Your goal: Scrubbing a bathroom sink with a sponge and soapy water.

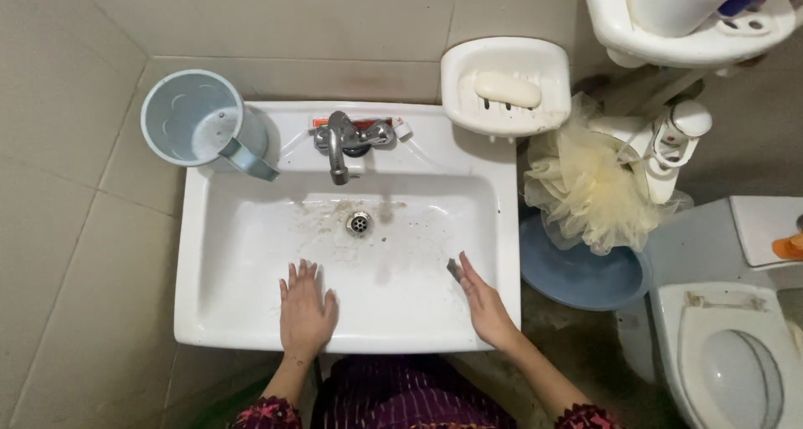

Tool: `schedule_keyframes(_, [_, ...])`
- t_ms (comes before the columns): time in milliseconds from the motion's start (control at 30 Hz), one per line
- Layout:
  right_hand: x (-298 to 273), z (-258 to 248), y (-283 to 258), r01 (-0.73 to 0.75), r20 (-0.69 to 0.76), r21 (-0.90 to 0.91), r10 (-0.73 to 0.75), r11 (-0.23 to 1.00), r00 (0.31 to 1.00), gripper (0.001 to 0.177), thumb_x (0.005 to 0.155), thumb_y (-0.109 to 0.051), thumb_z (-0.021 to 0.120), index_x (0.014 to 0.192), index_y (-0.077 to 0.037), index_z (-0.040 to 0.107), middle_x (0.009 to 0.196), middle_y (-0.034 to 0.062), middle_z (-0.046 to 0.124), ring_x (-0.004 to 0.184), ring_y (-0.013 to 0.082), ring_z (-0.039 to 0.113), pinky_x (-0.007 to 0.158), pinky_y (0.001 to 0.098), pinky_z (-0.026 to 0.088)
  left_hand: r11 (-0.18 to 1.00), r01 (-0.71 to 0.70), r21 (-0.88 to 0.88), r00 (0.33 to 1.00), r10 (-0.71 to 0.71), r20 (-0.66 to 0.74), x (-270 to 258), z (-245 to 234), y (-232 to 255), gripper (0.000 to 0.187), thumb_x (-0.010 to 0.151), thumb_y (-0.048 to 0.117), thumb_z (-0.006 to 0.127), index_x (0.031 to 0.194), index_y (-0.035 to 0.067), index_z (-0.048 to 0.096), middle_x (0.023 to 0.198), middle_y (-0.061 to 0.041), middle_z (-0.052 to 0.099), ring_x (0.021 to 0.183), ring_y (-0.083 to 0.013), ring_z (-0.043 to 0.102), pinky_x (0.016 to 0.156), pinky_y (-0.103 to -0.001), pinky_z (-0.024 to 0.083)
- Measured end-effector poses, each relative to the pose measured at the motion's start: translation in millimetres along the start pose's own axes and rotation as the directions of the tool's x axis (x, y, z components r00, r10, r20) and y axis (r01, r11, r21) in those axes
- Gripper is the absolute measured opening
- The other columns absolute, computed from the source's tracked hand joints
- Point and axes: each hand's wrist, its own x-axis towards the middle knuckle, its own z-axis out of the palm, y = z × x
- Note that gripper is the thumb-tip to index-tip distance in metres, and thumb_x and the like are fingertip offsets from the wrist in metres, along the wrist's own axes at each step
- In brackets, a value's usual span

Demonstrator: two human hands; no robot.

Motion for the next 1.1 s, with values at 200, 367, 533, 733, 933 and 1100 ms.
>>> schedule_keyframes(200, [-37.7,12.7,-23.4,0.164,0.328,-0.578,0.044,0.799,0.944,0.057,0.109,-0.027,0.038,0.161,-0.01,0.02,0.168,0.015,0.022,0.153,0.0322,0.023,0.123,0.0429,0.022,0.999,-0.009,0.039,0.993,0.004,0.116,3.3,-14.7,7.4,0.062,0.096,0.033,0.049,0.148,0.001,0.041,0.163,-0.02,0.031,0.157,-0.0323,0.017,0.128,-0.049,0.008])
schedule_keyframes(367, [-41.2,4.8,-33.4,0.35,0.432,-0.638,-0.056,0.686,0.9,0.057,0.106,-0.03,0.045,0.156,-0.006,0.033,0.167,0.0131,0.031,0.155,0.0263,0.024,0.126,0.0413,0.02,0.977,-0.214,-0.006,0.971,0.213,0.111,3.9,-13.4,2.3,0.064,0.097,0.039,0.044,0.151,0.004,0.039,0.164,-0.017,0.028,0.156,-0.0307,0.015,0.127,-0.049,0.006])
schedule_keyframes(533, [-32.6,13.8,-34.7,0.428,0.493,-0.682,-0.059,0.593,0.868,0.061,0.106,-0.034,0.042,0.157,-0.004,0.03,0.167,0.0101,0.029,0.157,0.0249,0.02,0.127,0.0437,0.014,0.876,-0.48,-0.033,0.869,0.481,0.119,4.8,-12.5,-3.1,0.068,0.1,0.044,0.039,0.154,0.004,0.036,0.166,-0.017,0.024,0.156,-0.0304,0.013,0.125,-0.049,0.005])
schedule_keyframes(733, [-5.8,49.5,-24.9,0.485,0.534,-0.673,-0.087,0.558,0.841,0.068,0.108,-0.039,0.04,0.159,0.001,0.021,0.168,0.0214,0.019,0.157,0.0302,0.015,0.124,0.047,0.012,0.824,-0.548,-0.145,0.776,0.566,0.279,6.3,-26.3,2.9,0.07,0.099,0.041,0.045,0.155,0.002,0.031,0.166,-0.018,0.022,0.155,-0.0305,0.013,0.124,-0.05,0.006])
schedule_keyframes(933, [10.4,105.9,-28.8,0.507,0.511,-0.634,-0.176,0.584,0.841,0.066,0.11,-0.038,0.038,0.158,0.004,0.024,0.167,0.0241,0.024,0.157,0.0331,0.018,0.125,0.0487,0.013,0.825,-0.512,-0.237,0.799,0.559,0.219,5.3,-25.5,-2.2,0.065,0.097,0.024,0.048,0.155,0.001,0.031,0.166,-0.019,0.024,0.154,-0.0324,0.018,0.124,-0.05,0.01])
schedule_keyframes(1100, [-18.6,111.0,-76.1,0.504,0.53,-0.56,-0.183,0.658,0.828,0.061,0.108,-0.033,0.04,0.159,-0.001,0.029,0.165,0.0195,0.032,0.156,0.0305,0.026,0.126,0.0454,0.016,0.824,-0.519,-0.229,0.805,0.561,0.192,8.1,-16.1,-6.9,0.062,0.097,0.017,0.045,0.154,-0.004,0.031,0.164,-0.022,0.026,0.154,-0.0344,0.018,0.124,-0.05,0.01])
